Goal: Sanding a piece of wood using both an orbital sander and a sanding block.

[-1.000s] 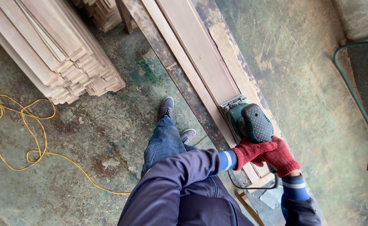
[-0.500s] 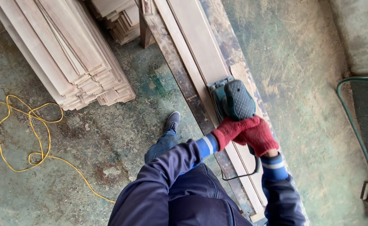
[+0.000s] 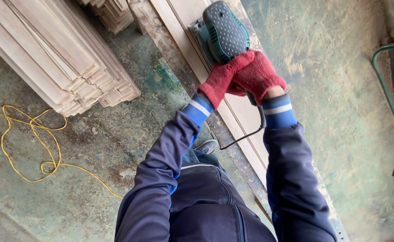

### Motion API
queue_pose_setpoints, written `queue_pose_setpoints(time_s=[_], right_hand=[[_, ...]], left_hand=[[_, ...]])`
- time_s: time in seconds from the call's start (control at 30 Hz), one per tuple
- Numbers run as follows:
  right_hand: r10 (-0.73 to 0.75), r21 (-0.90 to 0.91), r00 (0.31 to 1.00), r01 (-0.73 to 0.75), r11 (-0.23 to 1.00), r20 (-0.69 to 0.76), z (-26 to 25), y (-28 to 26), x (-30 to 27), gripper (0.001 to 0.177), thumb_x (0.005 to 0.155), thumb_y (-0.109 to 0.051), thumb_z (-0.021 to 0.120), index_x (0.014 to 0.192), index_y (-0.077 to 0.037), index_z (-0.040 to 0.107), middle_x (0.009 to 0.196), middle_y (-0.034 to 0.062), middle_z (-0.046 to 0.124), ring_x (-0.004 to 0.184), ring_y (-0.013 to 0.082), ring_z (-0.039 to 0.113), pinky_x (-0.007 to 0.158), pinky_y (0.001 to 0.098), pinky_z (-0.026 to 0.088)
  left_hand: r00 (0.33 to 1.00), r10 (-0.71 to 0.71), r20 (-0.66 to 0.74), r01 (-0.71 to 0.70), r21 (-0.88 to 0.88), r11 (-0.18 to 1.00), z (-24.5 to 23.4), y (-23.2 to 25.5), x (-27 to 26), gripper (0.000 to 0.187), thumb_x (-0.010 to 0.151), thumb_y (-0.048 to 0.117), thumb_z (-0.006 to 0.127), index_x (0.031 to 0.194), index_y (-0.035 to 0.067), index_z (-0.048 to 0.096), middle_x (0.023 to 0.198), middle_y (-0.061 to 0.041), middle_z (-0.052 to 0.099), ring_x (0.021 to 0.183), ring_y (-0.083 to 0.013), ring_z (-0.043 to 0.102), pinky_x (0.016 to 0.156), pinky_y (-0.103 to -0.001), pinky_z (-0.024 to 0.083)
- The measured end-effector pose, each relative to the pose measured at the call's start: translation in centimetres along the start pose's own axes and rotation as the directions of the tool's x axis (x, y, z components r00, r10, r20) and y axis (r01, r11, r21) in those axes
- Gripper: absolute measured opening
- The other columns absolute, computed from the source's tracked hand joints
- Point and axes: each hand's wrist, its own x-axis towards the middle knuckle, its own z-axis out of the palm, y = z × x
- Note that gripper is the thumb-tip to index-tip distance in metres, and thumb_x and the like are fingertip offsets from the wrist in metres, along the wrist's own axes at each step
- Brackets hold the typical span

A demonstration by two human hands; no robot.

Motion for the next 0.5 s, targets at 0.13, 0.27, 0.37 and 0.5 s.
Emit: queue_pose_setpoints(time_s=[0.13,0.27,0.37,0.5], right_hand=[[-0.021,-0.037,1.000,0.021,0.999,0.011,-0.1,-0.1,-0.6,0.042,0.084,-0.036,0.068,0.113,-0.006,0.065,0.090,0.0168,0.075,0.101,0.0464,0.071,0.083,0.0569,0.058],[-0.123,0.022,0.992,0.122,0.992,0.038,-1.6,1.8,-5.1,0.044,0.085,-0.021,0.063,0.118,0.008,0.066,0.095,0.0361,0.070,0.103,0.0607,0.064,0.083,0.0662,0.054],[-0.083,0.053,0.993,0.079,0.996,0.081,-1.2,6.3,-8.2,0.047,0.089,-0.029,0.062,0.120,0.007,0.066,0.096,0.0337,0.070,0.105,0.0570,0.065,0.086,0.0624,0.053],[0.008,0.101,0.999,-0.012,0.995,0.049,0.0,13.4,-13.0,0.036,0.090,-0.035,0.063,0.116,-0.011,0.069,0.093,0.0179,0.072,0.103,0.0448,0.070,0.082,0.0551,0.056]], left_hand=[[1.000,0.008,0.012,-0.008,0.000,1.000,-0.2,-1.3,-0.4,0.084,0.056,0.047,0.093,0.112,-0.009,0.067,0.090,-0.031,0.071,0.076,-0.0505,0.075,0.064,-0.062,0.067],[1.000,-0.005,0.016,0.005,-0.002,1.000,1.4,-4.9,-1.6,0.082,0.056,0.043,0.094,0.112,-0.010,0.067,0.091,-0.032,0.071,0.076,-0.0529,0.074,0.064,-0.064,0.065],[0.998,-0.059,0.032,0.059,0.000,0.998,3.1,-9.3,-2.3,0.081,0.059,0.042,0.092,0.115,-0.010,0.066,0.093,-0.032,0.071,0.079,-0.0528,0.073,0.066,-0.065,0.065],[0.993,-0.090,0.079,0.090,0.005,0.996,6.2,-16.2,-4.0,0.081,0.058,0.043,0.093,0.116,-0.008,0.066,0.091,-0.030,0.072,0.077,-0.0514,0.074,0.065,-0.065,0.065]])
